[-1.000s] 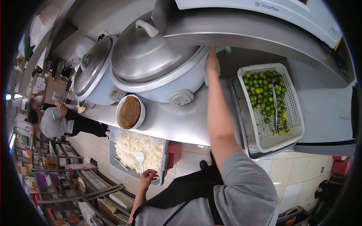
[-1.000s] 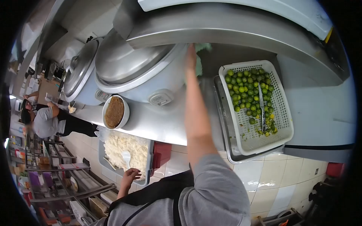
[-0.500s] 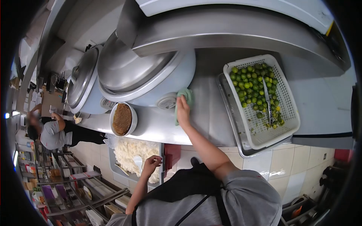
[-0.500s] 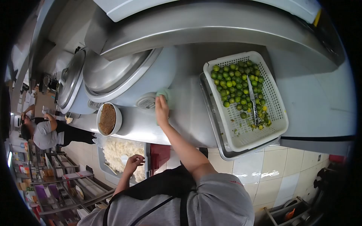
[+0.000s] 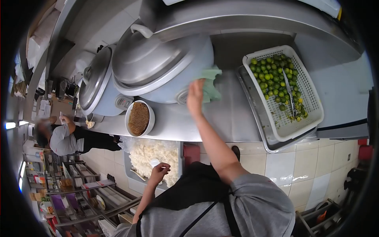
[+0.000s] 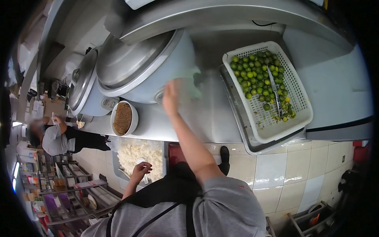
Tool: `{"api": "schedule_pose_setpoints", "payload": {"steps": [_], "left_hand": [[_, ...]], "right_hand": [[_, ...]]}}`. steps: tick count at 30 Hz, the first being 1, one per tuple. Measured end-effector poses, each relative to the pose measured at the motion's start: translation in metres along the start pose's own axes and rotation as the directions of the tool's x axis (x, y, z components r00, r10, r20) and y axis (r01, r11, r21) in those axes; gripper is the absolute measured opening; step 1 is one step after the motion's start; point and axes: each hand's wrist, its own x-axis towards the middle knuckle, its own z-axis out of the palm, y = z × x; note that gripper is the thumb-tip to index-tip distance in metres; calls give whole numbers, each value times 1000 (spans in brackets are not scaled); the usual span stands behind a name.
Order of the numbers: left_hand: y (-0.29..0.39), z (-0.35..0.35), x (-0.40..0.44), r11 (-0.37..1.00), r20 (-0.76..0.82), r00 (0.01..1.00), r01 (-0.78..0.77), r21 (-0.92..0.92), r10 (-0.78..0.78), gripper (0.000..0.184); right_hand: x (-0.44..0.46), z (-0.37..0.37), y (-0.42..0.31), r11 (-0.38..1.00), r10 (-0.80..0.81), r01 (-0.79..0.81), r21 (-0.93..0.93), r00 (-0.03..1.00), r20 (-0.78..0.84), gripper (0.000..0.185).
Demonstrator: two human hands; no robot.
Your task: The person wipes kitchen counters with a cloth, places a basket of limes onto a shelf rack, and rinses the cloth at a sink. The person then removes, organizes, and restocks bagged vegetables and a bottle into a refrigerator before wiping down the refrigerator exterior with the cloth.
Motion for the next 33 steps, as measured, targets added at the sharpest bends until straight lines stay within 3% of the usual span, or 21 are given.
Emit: {"api": "schedule_pose_setpoints", "payload": {"steps": [1, 4, 6, 7, 9, 11, 13, 14, 16, 18, 19, 20, 23, 26, 28, 30, 32, 33], "left_hand": [[-1, 3, -4, 999, -6, 1000, 4, -39, -4, 14], [-7, 0, -5, 997, 5, 1000, 16, -79, -16, 13], [-9, -4, -4, 995, -42, 999, -21, -100, 17, 13], [-12, -6, -4, 994, -45, 999, -18, -108, 13, 13], [-19, -12, -3, 993, -57, 998, -5, -117, -2, 13], [-23, -13, -2, 994, -40, 999, 29, -108, -34, 14], [-27, -10, 2, 994, -22, 999, 46, -97, -48, 14], [-22, -9, 4, 994, -22, 999, 43, -98, -46, 14], [-12, -7, 6, 996, -28, 999, 23, -83, -26, 15], [-10, -10, 8, 995, -65, 998, 6, -96, -12, 15], [-11, -11, 8, 994, -103, 995, -12, -110, 1, 15], [-13, -11, 7, 994, -106, 994, -12, -111, 0, 15], [-19, -7, -2, 992, -123, 990, 50, -118, -65, 15], [-15, -2, -8, 989, -110, 988, 99, -109, -111, 15], [-16, 2, -5, 987, -116, 987, 91, -133, -107, 15], [-15, 1, 1, 991, -114, 992, 36, -131, -51, 15], [-1, 0, 6, 990, -97, 994, 31, -138, -44, 14], [6, 0, 9, 988, -87, 996, 2, -155, -16, 14]], "right_hand": [[-8, 7, -17, 919, -383, 373, -128, 921, -67, 39], [13, 4, -46, 898, -422, 398, -187, 900, -111, 32], [53, -14, -66, 996, -25, 26, -85, 1000, 18, 29], [62, -16, -71, 996, -24, 26, -87, 999, 27, 29], [70, -19, -76, 987, -157, 156, -25, 986, -47, 29], [38, -1, -49, 969, -237, 230, -85, 968, -83, 29], [-8, 17, -27, 860, -491, 458, -223, 863, -121, 30], [-11, 13, -27, 859, -493, 461, -224, 861, -121, 30], [-10, 0, -24, 908, -370, 379, -179, 926, 80, 31], [45, -13, -16, 952, -186, 181, -248, 982, 2, 39], [102, -18, 6, 983, -64, 68, 171, 998, -25, 46], [138, -23, 5, 983, -64, 67, 173, 998, -23, 46], [205, -38, -15, 940, 207, -246, 236, 962, 177, 58], [205, -38, 6, 923, 257, -302, 238, 945, 201, 69], [207, -17, 93, 848, 239, -279, 450, 960, 145, 63], [138, -22, 77, 767, 403, -398, 503, 909, 105, 67], [75, -10, 91, 794, 313, -268, 546, 950, 10, 63], [44, -10, 70, 701, 349, -290, 652, 936, 41, 62]]}}
